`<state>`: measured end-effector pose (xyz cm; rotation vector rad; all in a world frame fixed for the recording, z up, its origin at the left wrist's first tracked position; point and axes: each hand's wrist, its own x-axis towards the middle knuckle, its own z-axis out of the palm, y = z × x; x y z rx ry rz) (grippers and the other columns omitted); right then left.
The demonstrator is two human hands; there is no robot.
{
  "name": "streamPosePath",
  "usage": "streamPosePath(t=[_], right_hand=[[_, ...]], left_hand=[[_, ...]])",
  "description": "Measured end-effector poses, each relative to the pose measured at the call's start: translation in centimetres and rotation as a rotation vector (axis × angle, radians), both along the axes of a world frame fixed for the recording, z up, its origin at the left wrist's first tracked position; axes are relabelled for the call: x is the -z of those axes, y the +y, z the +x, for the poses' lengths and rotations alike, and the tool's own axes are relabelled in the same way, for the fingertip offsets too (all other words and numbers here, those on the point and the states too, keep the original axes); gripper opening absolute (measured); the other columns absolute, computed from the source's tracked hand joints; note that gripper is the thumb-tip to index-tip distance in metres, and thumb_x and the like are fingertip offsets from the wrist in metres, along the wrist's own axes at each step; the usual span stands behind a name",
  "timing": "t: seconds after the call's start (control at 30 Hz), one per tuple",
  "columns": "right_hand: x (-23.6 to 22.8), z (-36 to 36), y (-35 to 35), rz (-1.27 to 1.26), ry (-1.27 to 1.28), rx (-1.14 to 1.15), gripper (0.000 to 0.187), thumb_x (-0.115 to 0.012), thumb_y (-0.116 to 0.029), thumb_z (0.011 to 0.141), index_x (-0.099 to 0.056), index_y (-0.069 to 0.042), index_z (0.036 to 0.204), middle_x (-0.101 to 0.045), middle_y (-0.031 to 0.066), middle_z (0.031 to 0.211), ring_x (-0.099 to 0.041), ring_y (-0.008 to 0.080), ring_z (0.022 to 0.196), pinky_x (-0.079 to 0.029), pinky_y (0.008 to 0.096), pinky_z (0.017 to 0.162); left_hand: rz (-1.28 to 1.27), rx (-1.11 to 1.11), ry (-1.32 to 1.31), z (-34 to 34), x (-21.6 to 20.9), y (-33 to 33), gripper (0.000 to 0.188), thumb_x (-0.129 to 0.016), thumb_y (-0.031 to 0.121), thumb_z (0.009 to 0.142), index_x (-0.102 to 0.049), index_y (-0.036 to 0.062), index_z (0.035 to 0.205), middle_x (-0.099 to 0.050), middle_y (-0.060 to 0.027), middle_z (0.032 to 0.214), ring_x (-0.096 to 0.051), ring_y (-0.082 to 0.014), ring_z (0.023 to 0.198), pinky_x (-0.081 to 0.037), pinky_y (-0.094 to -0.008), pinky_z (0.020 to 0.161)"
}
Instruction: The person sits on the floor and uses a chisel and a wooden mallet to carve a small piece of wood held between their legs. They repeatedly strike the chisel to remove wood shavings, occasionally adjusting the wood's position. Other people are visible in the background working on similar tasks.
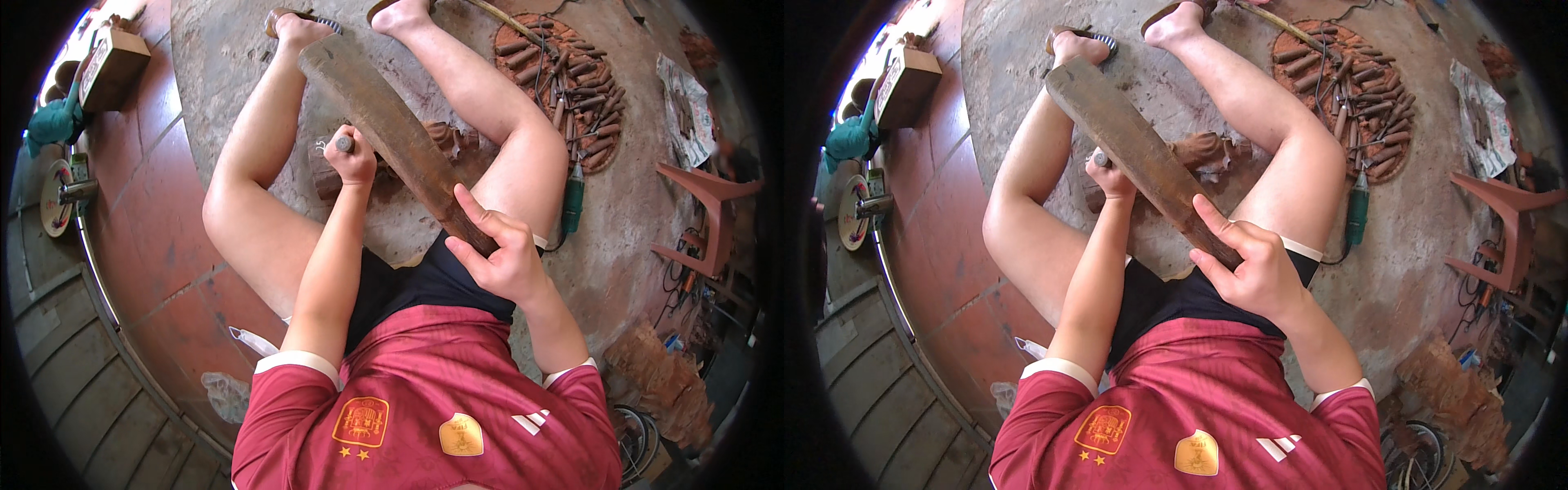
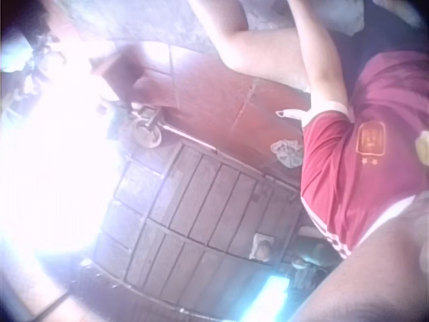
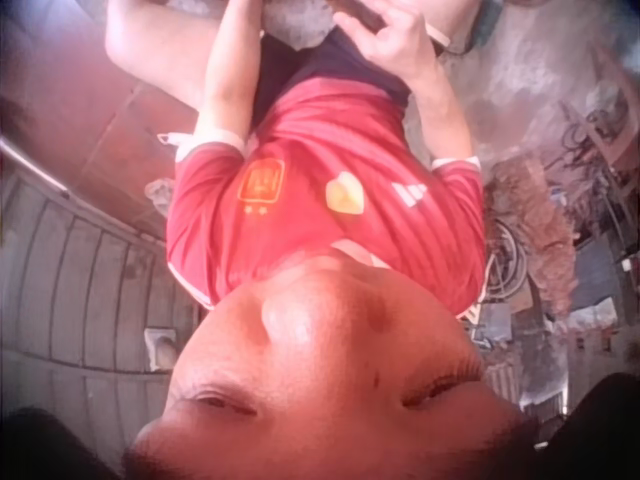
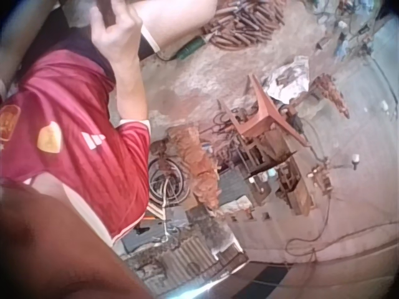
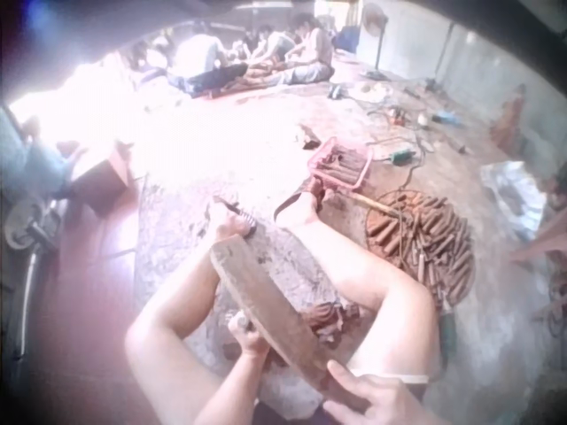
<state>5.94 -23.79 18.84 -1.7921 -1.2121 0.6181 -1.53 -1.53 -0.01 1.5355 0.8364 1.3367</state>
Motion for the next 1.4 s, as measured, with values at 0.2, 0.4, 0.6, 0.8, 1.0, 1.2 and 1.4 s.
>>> streamPosePath(t=[0.2, 0.4, 0.6, 0.8, 1.0, 1.2, 1.4], right_hand=[[-0.6, 0.1, 0.2, -0.072, -0.013, -0.015, 0.065, -0.073, -0.008, 0.077, -0.049, -0.008, 0.137, -0.063, 0.0187, 0.076, -0.063, 0.0285, 0.065, -0.050, 0.0332, 0.064], [-0.8, -0.4, -0.5, -0.043, -0.014, -0.015, 0.064, -0.073, -0.008, 0.077, -0.049, -0.008, 0.137, -0.063, 0.0185, 0.077, -0.063, 0.0272, 0.067, -0.050, 0.0331, 0.066], [-0.8, -0.3, -0.6, -0.047, 0.010, 0.016, 0.064, -0.073, -0.007, 0.077, -0.050, -0.007, 0.136, -0.064, 0.0178, 0.077, -0.063, 0.0263, 0.065, -0.050, 0.0327, 0.066], [-1.1, -0.5, -0.7, -0.013, 0.015, 0.021, 0.063, -0.073, -0.008, 0.077, -0.050, -0.007, 0.136, -0.065, 0.0201, 0.081, -0.067, 0.0281, 0.073, -0.051, 0.0325, 0.069], [-1.2, -0.8, -1.2, -0.032, 0.000, -0.026, 0.064, -0.074, -0.010, 0.077, -0.050, -0.006, 0.136, -0.063, 0.0175, 0.074, -0.062, 0.0259, 0.065, -0.050, 0.0318, 0.066], [-1.2, -0.8, -2.1, -0.045, -0.021, 0.022, 0.064, -0.075, -0.009, 0.076, -0.050, -0.005, 0.135, -0.062, 0.0169, 0.072, -0.061, 0.0241, 0.062, -0.049, 0.0311, 0.065], [-1.5, -0.4, -1.8, -0.052, 0.006, 0.048, 0.062, -0.074, -0.008, 0.076, -0.051, -0.003, 0.134, -0.063, 0.0174, 0.074, -0.062, 0.0235, 0.064, -0.050, 0.0303, 0.066]], left_hand=[[0.000, -0.004, -0.021, 0.3, 1.2, -0.2, 0.018, -0.053, 0.004, 0.079, -0.050, 0.0017, 0.062, -0.043, -0.0022, 0.052, -0.043, -0.0107, 0.049, -0.036, -0.0275, 0.047], [0.025, 0.021, 0.050, -0.4, 2.3, 0.5, 0.016, -0.051, 0.002, 0.076, -0.046, 0.0016, 0.061, -0.039, -0.0048, 0.053, -0.041, -0.0110, 0.050, -0.035, -0.0271, 0.048], [0.178, 0.054, 0.099, -0.1, 0.7, -0.3, 0.015, -0.055, 0.007, 0.075, -0.050, 0.0046, 0.062, -0.048, -0.0132, 0.054, -0.052, -0.0270, 0.046, -0.040, -0.0346, 0.048], [0.305, 0.180, 0.114, 1.8, -0.8, -1.6, 0.017, -0.066, 0.017, 0.076, -0.064, 0.0008, 0.077, -0.062, -0.0152, 0.066, -0.063, -0.0266, 0.058, -0.048, -0.0339, 0.056], [-0.421, 0.332, -0.295, 2.3, 4.8, 0.7, 0.006, -0.063, 0.005, 0.079, -0.065, -0.0007, 0.080, -0.068, -0.0072, 0.071, -0.062, -0.0133, 0.063, -0.048, -0.0311, 0.057], [-0.409, 0.343, -0.159, 0.5, 0.8, 2.4, 0.023, -0.055, 0.001, 0.086, -0.052, 0.0048, 0.063, -0.051, -0.0022, 0.055, -0.048, -0.0106, 0.048, -0.039, -0.0270, 0.045], [-0.300, 0.169, -0.168, -0.1, -3.1, 0.5, 0.032, -0.058, 0.002, 0.086, -0.044, 0.0043, 0.057, -0.046, 0.0002, 0.051, -0.041, -0.0084, 0.043, -0.035, -0.0255, 0.042]])
